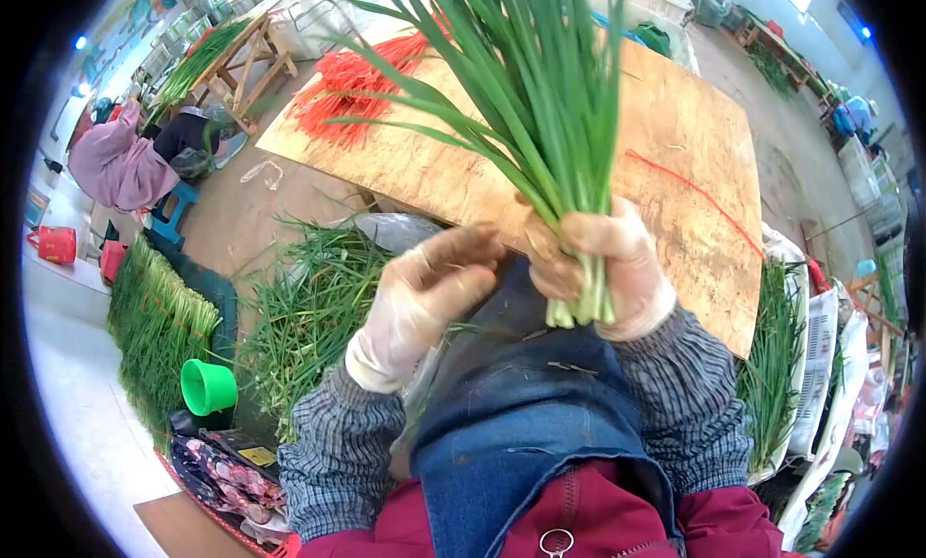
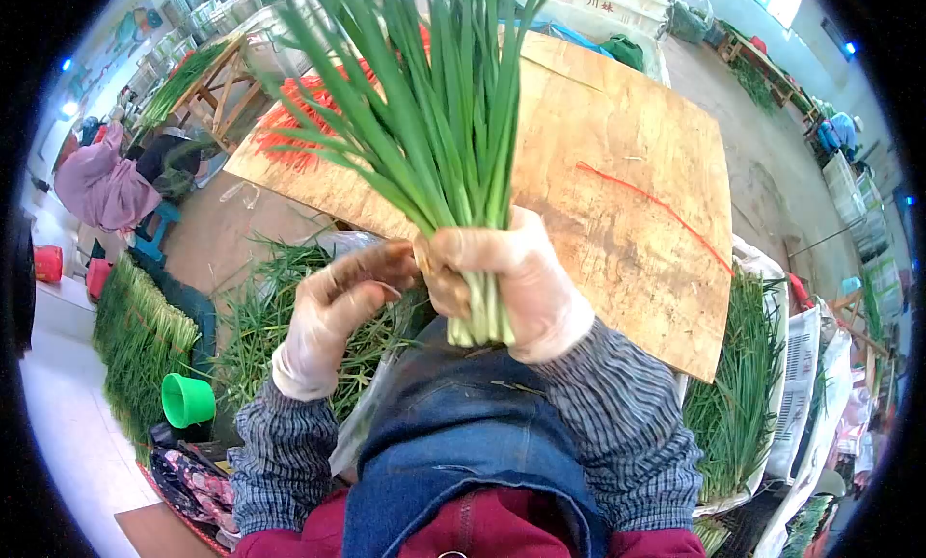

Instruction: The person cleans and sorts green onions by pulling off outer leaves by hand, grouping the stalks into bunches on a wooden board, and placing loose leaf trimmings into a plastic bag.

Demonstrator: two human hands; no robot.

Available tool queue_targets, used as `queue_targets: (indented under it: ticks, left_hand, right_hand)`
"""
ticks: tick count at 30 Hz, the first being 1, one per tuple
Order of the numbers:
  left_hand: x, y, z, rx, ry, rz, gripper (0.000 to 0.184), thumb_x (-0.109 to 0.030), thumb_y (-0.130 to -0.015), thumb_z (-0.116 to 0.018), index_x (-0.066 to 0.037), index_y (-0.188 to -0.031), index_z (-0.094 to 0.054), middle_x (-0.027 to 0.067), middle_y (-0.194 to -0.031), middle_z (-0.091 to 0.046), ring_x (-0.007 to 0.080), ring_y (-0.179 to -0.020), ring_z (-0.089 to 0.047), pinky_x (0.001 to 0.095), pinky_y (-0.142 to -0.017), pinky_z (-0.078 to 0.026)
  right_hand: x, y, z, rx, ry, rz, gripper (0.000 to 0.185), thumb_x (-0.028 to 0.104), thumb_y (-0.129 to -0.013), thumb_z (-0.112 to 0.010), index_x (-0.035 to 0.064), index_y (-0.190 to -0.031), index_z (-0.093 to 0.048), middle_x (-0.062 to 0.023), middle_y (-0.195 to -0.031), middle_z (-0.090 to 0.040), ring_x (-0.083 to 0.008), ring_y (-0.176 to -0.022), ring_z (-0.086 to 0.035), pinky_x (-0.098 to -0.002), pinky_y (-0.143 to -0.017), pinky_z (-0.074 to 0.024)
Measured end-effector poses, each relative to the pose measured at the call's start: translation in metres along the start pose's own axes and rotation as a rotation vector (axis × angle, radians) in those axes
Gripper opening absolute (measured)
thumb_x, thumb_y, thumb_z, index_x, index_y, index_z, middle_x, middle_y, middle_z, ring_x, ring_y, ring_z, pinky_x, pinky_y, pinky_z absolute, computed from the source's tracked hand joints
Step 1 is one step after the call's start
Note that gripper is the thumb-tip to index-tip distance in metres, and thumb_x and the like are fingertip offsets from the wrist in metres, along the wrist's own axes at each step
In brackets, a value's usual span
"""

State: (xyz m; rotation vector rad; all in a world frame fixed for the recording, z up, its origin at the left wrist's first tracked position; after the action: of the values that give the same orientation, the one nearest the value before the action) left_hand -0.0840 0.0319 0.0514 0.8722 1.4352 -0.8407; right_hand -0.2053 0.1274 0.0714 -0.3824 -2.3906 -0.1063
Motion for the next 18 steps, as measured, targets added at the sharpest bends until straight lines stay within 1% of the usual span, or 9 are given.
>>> queue_targets:
  ticks: [1,4,7,8,11,12,15,16,18]
  left_hand:
    - [0.002,-0.004,0.008,-0.057,-0.029,-0.005,0.051,-0.03,-0.082,-0.061,0.005,-0.117,-0.052,0.0121,-0.106,-0.061,0.0173,-0.095,-0.057,0.0286,-0.082,-0.044]
    - [0.018,-0.016,0.025,-0.079,-0.013,0.156,0.053,-0.036,-0.086,-0.055,0.008,-0.114,-0.051,0.0138,-0.104,-0.061,0.018,-0.092,-0.059,0.0285,-0.08,-0.045]
    - [0.031,-0.024,0.027,-0.014,0.027,0.294,0.052,-0.038,-0.084,-0.057,0.007,-0.11,-0.053,0.0123,-0.101,-0.061,0.0177,-0.089,-0.059,0.0286,-0.079,-0.045]
    - [0.036,-0.025,0.024,0.014,0.054,0.342,0.052,-0.038,-0.083,-0.059,0.006,-0.109,-0.054,0.0117,-0.1,-0.061,0.0173,-0.088,-0.059,0.0286,-0.078,-0.046]
    - [0.027,-0.027,0.012,-0.032,0.09,0.329,0.051,-0.039,-0.08,-0.063,0.003,-0.107,-0.056,0.0095,-0.097,-0.062,0.0158,-0.086,-0.059,0.0289,-0.077,-0.046]
    - [0.017,-0.028,0.007,-0.057,0.111,0.22,0.048,-0.033,-0.077,-0.069,0.001,-0.108,-0.056,0.0081,-0.096,-0.062,0.0144,-0.083,-0.059,0.0283,-0.075,-0.047]
    - [-0.001,-0.022,-0.001,-0.105,-0.028,0.175,0.043,-0.024,-0.076,-0.071,0.001,-0.107,-0.057,0.0075,-0.096,-0.062,0.0146,-0.081,-0.059,0.0273,-0.075,-0.047]
    - [0.0,-0.021,-0.002,-0.145,-0.045,0.213,0.04,-0.014,-0.074,-0.072,0.001,-0.107,-0.056,0.0069,-0.095,-0.062,0.0147,-0.082,-0.059,0.0266,-0.074,-0.047]
    - [0.016,-0.019,-0.002,-0.157,-0.081,0.272,0.04,-0.012,-0.073,-0.072,0.0,-0.107,-0.056,0.0066,-0.095,-0.062,0.0146,-0.082,-0.059,0.0267,-0.075,-0.047]
  right_hand:
    - [-0.01,-0.008,0.008,-0.003,-0.072,0.006,0.041,0.014,-0.077,-0.062,-0.0064,-0.109,-0.048,-0.006,-0.067,-0.05,-0.0088,-0.048,-0.044,-0.0223,-0.043,-0.0365]
    - [-0.048,-0.025,0.04,-0.064,-0.359,-0.153,0.035,0.012,-0.078,-0.059,-0.0053,-0.107,-0.05,-0.0067,-0.072,-0.053,-0.0103,-0.053,-0.047,-0.0244,-0.047,-0.039]
    - [-0.081,-0.014,0.051,-0.197,-0.281,-0.21,0.016,0.009,-0.08,-0.06,-0.0014,-0.092,-0.056,-0.0091,-0.074,-0.058,-0.0145,-0.053,-0.053,-0.0275,-0.047,-0.0437]
    - [-0.087,-0.007,0.048,-0.2,-0.213,-0.229,0.015,0.009,-0.08,-0.06,-0.0012,-0.09,-0.057,-0.0086,-0.072,-0.058,-0.0152,-0.053,-0.054,-0.0284,-0.048,-0.0453]
    - [-0.099,0.014,0.031,-0.236,-0.042,-0.287,0.015,0.011,-0.077,-0.064,-0.0004,-0.085,-0.057,-0.0084,-0.067,-0.058,-0.0167,-0.055,-0.056,-0.0284,-0.051,-0.0486]
    - [-0.103,0.02,0.024,-0.225,-0.036,-0.304,0.016,0.011,-0.076,-0.066,-0.0002,-0.085,-0.057,-0.0085,-0.067,-0.058,-0.0168,-0.056,-0.057,-0.0284,-0.051,-0.049]
    - [-0.116,0.035,0.006,-0.15,-0.04,-0.356,0.021,0.008,-0.076,-0.068,0.0006,-0.092,-0.055,-0.0083,-0.07,-0.06,-0.0165,-0.059,-0.059,-0.027,-0.052,-0.05]
    - [-0.124,0.038,0.003,-0.147,-0.076,-0.359,0.022,0.009,-0.077,-0.068,0.0004,-0.093,-0.055,-0.0084,-0.072,-0.06,-0.0167,-0.06,-0.06,-0.0267,-0.053,-0.0501]
    - [-0.145,0.044,0.004,-0.142,-0.156,-0.345,0.023,0.01,-0.078,-0.067,0.0002,-0.096,-0.055,-0.0087,-0.077,-0.061,-0.0176,-0.064,-0.06,-0.0279,-0.054,-0.0507]
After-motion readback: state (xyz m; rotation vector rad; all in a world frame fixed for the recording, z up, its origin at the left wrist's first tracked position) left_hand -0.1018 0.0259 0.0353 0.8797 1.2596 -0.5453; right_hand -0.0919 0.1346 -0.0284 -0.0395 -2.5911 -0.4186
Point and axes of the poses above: each hand's wrist, its own y-axis away from the middle knuckle, its own z-axis out of the back of the hand, x = y × z, the point moved 5 cm from there along -y, towards the middle knuckle
